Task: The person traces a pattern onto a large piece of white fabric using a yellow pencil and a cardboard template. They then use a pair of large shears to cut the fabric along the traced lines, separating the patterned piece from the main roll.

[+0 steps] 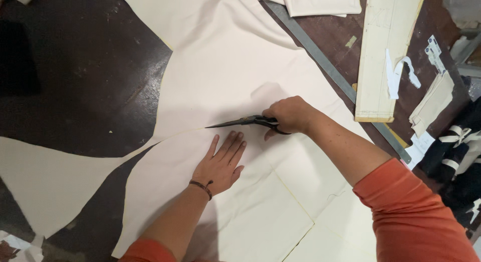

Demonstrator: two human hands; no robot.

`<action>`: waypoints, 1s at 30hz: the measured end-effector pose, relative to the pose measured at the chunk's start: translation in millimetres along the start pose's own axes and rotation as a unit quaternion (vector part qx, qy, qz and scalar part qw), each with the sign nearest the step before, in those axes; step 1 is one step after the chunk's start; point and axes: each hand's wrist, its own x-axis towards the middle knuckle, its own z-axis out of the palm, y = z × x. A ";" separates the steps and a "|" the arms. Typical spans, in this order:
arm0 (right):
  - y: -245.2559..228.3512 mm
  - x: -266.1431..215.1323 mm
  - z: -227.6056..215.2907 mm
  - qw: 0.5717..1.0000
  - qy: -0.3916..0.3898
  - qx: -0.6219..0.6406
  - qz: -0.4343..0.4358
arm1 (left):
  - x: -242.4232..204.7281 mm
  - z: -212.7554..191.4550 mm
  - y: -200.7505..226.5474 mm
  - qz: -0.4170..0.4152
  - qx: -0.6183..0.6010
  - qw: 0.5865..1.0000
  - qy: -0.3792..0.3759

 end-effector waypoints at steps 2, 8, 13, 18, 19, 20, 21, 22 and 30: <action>-7.9 -3.6 -5.9 1.000 -0.001 -0.013 -0.001 | -1.6 -0.4 2.0 0.000 -0.002 1.000 0.006; -15.1 9.7 -2.7 1.000 0.003 0.018 -0.010 | 0.9 -5.2 1.0 -0.004 0.006 0.999 -0.039; -28.3 2.7 -19.5 1.000 0.005 -0.021 -0.012 | 0.9 -3.7 2.0 -0.006 0.018 0.999 -0.032; -28.5 25.4 -6.7 0.999 0.007 0.001 -0.034 | 1.6 -6.5 0.6 0.001 0.026 1.000 -0.013; -25.8 31.1 -1.3 0.999 0.014 -0.002 -0.038 | 1.0 -5.7 1.1 0.002 0.028 1.000 -0.010; -26.7 31.2 -4.9 0.999 0.013 -0.003 -0.039 | 1.0 -4.1 -0.4 0.001 0.028 1.000 -0.011; -27.9 30.2 -7.4 0.999 0.018 -0.010 -0.039 | 0.2 -3.0 -0.6 0.003 0.022 1.000 -0.012; -29.0 29.1 -9.8 0.999 0.022 -0.016 -0.039 | -0.6 -1.9 -0.5 0.006 0.017 1.000 -0.013; -46.5 28.1 -32.0 0.998 0.021 -0.014 -0.061 | -0.7 1.0 1.9 0.002 0.016 1.000 0.002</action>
